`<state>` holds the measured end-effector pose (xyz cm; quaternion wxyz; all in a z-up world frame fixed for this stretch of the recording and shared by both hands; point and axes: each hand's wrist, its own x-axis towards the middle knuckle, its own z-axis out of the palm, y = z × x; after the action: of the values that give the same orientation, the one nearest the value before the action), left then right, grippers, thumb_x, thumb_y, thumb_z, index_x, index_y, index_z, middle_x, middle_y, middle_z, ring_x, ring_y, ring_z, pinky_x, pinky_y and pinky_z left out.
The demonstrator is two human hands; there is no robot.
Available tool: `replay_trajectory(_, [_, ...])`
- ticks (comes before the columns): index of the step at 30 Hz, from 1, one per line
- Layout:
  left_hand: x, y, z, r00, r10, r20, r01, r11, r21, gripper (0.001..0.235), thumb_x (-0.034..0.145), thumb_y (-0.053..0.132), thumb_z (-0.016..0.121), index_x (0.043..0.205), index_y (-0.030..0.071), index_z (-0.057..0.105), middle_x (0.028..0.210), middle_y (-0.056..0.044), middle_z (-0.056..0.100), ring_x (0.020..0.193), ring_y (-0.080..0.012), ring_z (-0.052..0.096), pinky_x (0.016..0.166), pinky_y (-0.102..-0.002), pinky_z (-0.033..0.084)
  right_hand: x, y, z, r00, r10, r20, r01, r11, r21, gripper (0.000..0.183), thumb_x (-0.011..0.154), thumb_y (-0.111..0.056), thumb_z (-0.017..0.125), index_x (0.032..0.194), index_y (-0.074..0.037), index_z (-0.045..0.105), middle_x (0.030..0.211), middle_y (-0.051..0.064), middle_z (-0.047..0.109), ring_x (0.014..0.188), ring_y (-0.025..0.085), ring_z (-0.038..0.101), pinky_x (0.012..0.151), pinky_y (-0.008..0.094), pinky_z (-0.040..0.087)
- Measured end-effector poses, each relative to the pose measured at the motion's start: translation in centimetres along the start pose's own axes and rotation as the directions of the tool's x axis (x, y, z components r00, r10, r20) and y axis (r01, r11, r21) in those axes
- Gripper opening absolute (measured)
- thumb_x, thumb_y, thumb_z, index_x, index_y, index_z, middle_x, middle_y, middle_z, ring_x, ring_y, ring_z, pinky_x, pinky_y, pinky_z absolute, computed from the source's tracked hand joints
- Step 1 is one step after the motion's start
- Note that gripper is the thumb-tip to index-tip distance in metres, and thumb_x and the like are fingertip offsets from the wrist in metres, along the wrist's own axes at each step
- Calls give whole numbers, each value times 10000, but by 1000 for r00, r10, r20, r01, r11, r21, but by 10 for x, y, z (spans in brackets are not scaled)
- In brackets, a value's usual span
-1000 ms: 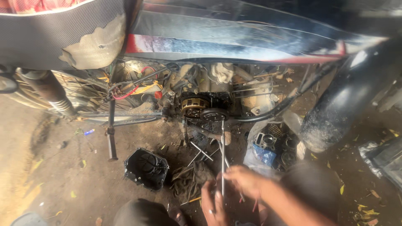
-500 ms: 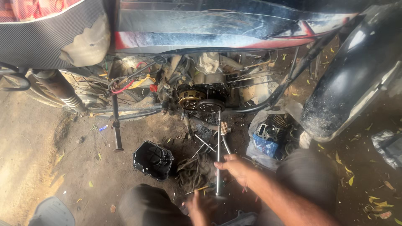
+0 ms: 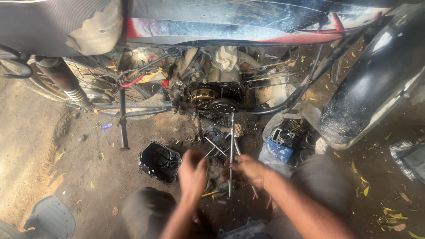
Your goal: The person is repairing a motorcycle engine. They use a T-handle wrench to tighten bolts on the clutch assembly and a screwdriver to pry and adjust components within the exposed engine area.
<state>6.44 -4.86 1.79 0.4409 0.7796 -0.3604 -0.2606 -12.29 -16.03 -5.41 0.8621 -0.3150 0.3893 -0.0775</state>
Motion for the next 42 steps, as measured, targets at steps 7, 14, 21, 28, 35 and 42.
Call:
replay_trajectory(7, [136, 42, 118, 986, -31, 161, -4, 976, 217, 377, 890, 358, 702, 1124, 70, 767, 1101, -207, 759, 1039, -363, 735, 915, -427, 578, 9, 12, 3, 987, -64, -146, 44, 990, -136, 214, 932, -196, 722, 1060, -86, 591, 854, 111, 744, 734, 203, 718, 660, 352, 568])
replay_trajectory(14, [154, 26, 168, 985, -171, 1, 169, 972, 162, 441, 847, 405, 808, 1022, 1, 775, 1023, -252, 734, 1005, -388, 706, 894, -450, 566, -2, 16, -35, 969, -121, -215, 76, 975, -207, 264, 898, -142, 707, 1102, 15, 652, 805, 121, 747, 709, 244, 722, 700, 415, 597])
replay_trajectory(21, [155, 35, 163, 961, -239, 138, 216, 962, 165, 375, 918, 359, 656, 1004, 6, 747, 921, -202, 775, 793, -300, 776, 760, -430, 637, 13, 39, -11, 956, -292, 43, 277, 837, -471, 231, 989, -191, 649, 1072, 24, 648, 834, 121, 738, 746, 173, 730, 665, 262, 605])
replay_trajectory(28, [155, 30, 179, 986, -135, 98, 84, 911, 404, 513, 934, 458, 622, 1005, -42, 715, 1049, -261, 728, 975, -371, 720, 880, -437, 575, 23, 44, 9, 966, -150, -210, 18, 849, -527, 149, 971, -142, 585, 1045, -14, 600, 840, 117, 744, 706, 179, 727, 560, 299, 567])
replay_trajectory(35, [174, -1, 174, 959, 95, 268, -216, 856, 470, 433, 973, 383, 575, 1010, -28, 707, 1027, -291, 699, 978, -439, 707, 888, -496, 576, 30, 57, -8, 961, -166, -219, -11, 774, -634, 179, 943, -165, 643, 1047, -21, 617, 796, 120, 751, 660, 170, 712, 536, 297, 534])
replay_trajectory(42, [98, 14, 219, 960, 222, 168, -274, 859, 431, 282, 996, 283, 562, 1021, 56, 726, 804, -149, 764, 687, -305, 752, 806, -497, 554, 51, 88, -7, 962, -148, -229, -51, 727, -685, 236, 948, -176, 660, 1104, -9, 602, 854, 130, 756, 683, 185, 700, 544, 308, 539])
